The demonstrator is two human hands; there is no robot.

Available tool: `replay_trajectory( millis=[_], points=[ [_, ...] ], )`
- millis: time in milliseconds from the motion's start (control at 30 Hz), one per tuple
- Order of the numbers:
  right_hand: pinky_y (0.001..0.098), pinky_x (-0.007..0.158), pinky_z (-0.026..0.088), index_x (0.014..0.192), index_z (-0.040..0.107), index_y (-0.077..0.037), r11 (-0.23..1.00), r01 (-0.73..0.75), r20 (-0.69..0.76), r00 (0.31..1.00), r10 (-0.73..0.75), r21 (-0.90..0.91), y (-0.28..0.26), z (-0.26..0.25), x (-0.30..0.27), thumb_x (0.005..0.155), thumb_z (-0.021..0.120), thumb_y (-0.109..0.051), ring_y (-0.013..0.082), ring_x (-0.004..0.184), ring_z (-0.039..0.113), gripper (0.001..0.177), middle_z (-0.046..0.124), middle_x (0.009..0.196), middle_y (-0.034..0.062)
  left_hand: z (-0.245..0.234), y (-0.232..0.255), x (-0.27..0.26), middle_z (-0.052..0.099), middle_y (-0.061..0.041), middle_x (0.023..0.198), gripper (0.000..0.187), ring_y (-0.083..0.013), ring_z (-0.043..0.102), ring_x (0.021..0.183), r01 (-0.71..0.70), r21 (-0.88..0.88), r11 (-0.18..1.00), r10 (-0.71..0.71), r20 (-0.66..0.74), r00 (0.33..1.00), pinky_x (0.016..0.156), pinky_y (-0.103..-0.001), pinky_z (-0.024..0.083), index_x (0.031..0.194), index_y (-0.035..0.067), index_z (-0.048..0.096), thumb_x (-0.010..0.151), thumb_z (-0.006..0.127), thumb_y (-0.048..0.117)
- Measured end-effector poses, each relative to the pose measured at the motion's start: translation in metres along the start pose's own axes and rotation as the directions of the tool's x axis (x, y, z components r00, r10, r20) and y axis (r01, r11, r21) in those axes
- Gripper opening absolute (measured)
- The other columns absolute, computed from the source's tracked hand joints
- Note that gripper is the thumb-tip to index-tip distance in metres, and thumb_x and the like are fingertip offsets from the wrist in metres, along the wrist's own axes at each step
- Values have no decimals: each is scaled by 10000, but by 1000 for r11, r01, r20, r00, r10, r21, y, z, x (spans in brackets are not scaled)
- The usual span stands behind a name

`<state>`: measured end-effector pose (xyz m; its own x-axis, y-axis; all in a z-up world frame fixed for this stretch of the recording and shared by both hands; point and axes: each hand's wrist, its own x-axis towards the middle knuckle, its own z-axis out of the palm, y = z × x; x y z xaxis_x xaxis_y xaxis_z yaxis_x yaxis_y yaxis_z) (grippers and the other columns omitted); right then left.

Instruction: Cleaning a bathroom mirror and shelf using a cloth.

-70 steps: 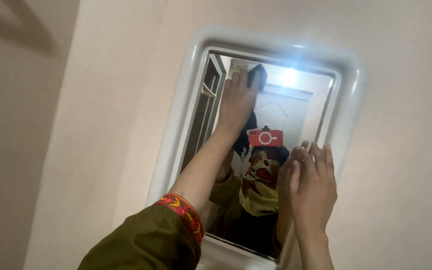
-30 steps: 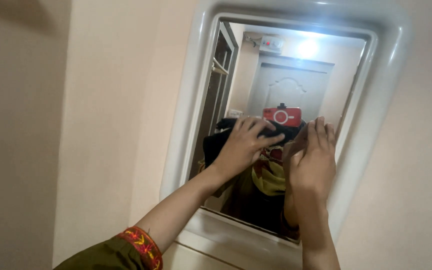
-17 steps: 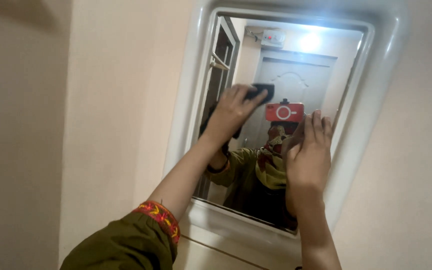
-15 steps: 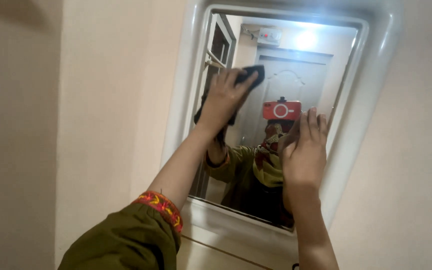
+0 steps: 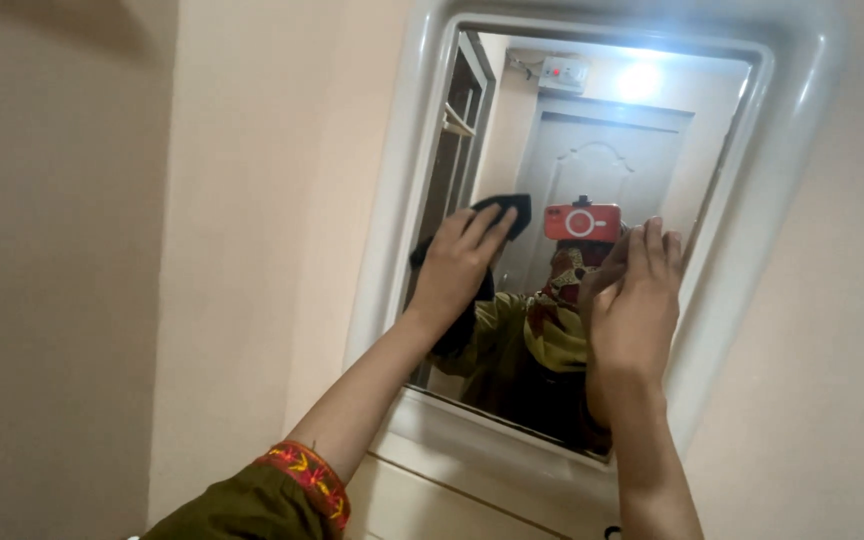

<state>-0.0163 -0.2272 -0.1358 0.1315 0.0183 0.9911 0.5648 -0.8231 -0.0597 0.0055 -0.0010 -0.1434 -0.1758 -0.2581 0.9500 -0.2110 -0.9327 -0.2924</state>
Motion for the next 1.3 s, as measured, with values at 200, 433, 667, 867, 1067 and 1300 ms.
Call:
replay_trajectory(
  millis=[200, 433, 667, 867, 1067, 1300],
  points=[
    [546, 1263, 188, 1512, 422, 33, 987, -15, 15, 1000, 18, -159, -33, 1, -3, 891, 533, 7, 401, 1543, 249, 632, 326, 1642, 182, -11, -20, 3, 620, -117, 1259, 455, -292, 603, 1178, -66, -121, 991, 80, 114, 990, 1015, -392, 525, 1356, 44, 651, 903, 657, 86],
    [621, 1210, 167, 1587, 267, 79, 971, 51, -31, 998, -45, 231, -69, 35, -31, 885, 507, 38, 524, 1528, 126, 743, 222, 1683, 258, 12, -60, 81, 623, -125, 1247, 357, -347, 591, 1182, -86, -87, 992, 79, -80, 994, 993, -444, 511, 1191, 62, 686, 838, 639, 36],
    [590, 1289, 191, 1552, 354, 108, 980, 167, -83, 984, -158, 106, -57, 42, -44, 890, 479, 70, 515, 1578, 145, 674, 254, 1694, 208, 29, -87, 140, 659, -98, 1125, 299, -305, 622, 1096, 197, -37, 980, -200, -203, 958, 904, -414, 548, 1148, 65, 731, 873, 644, -16],
    [592, 1260, 192, 1539, 369, 96, 993, 101, 8, 995, -102, 63, -58, 38, -39, 801, 526, 79, 505, 1541, 151, 755, 264, 1670, 200, 18, -74, 95, 661, -125, 1229, 359, -324, 632, 1174, 172, -138, 975, -202, -246, 948, 936, -422, 560, 1214, 50, 728, 874, 640, -24],
    [597, 1243, 190, 1548, 378, 55, 997, 71, 37, 997, -72, 33, -63, 42, -38, 791, 551, 58, 491, 1541, 151, 776, 262, 1673, 179, -4, -51, 44, 651, -163, 1312, 415, -352, 631, 1230, 241, -262, 935, -291, -173, 941, 1016, -430, 538, 1260, 46, 712, 853, 672, -25],
    [571, 1227, 247, 1543, 416, 32, 999, 40, 54, 998, -40, -14, -68, 35, -36, 848, 571, 27, 450, 1530, 197, 712, 299, 1670, 148, -4, -30, -33, 620, -176, 1341, 491, -370, 574, 1320, 260, -212, 942, -282, -80, 956, 1108, -470, 495, 1342, 59, 672, 868, 651, -65]
  ],
)
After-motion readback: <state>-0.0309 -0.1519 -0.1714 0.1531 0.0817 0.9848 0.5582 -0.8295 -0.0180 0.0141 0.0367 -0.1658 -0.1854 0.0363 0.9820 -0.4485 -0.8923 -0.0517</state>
